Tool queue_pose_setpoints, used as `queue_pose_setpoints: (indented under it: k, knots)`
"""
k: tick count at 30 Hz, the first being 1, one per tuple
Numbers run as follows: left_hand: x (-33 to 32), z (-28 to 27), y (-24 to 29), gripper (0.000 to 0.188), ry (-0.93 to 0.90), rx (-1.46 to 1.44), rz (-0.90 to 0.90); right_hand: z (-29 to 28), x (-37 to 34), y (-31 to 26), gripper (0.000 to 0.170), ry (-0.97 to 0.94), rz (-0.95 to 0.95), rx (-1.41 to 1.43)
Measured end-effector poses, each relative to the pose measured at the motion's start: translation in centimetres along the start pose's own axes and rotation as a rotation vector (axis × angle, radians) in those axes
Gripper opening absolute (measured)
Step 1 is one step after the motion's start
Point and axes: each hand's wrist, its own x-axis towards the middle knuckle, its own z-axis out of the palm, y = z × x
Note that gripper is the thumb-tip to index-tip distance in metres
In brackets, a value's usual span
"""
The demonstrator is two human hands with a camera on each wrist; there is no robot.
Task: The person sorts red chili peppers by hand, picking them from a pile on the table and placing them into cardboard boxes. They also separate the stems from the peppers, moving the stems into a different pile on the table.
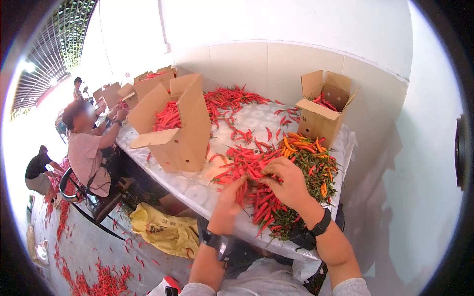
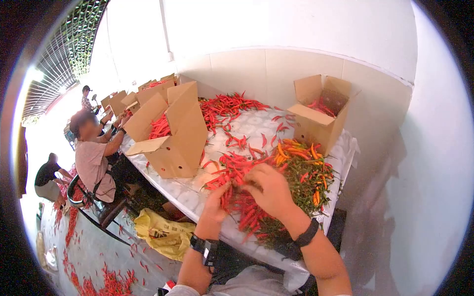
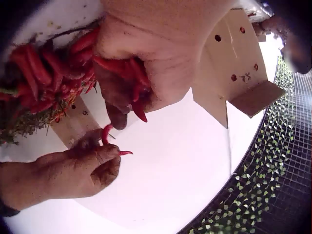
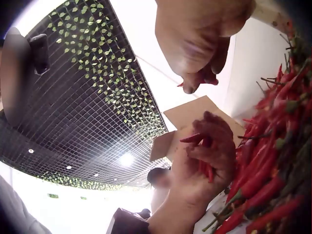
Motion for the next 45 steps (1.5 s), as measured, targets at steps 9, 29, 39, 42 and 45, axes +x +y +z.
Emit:
queue_pose_setpoints:
  k: [9, 29, 39, 42, 45]
  knots:
    - [-0.4, -0.6, 0.0, 0.020, -0.093, 0.064, 0.011, 1.1, -0.4, 0.6, 0.016, -0.193, -0.152, 0.105]
    - [-1.3, 0.7, 0.2, 0.022, -0.191, 0.226, 0.026, 0.6, -0.3, 0.8, 0.034, -0.243, 0.243, 0.051]
    - [-1.4, 0.6, 0.2, 0.024, -0.248, 0.249, 0.011, 1.4, -0.7, 1.7, 0.038, -0.242, 0.418, 0.416]
    - [-2.0, 1.1, 0.6, 0.023, -0.246, 0.244, -0.022, 1.8, -0.7, 2.3, 0.036, -0.288, 0.613, 0.577]
    - [-2.2, 1.1, 0.7, 0.021, -0.262, 0.258, -0.043, 1.5, -0.4, 1.6, 0.033, -0.270, 0.708, 0.799]
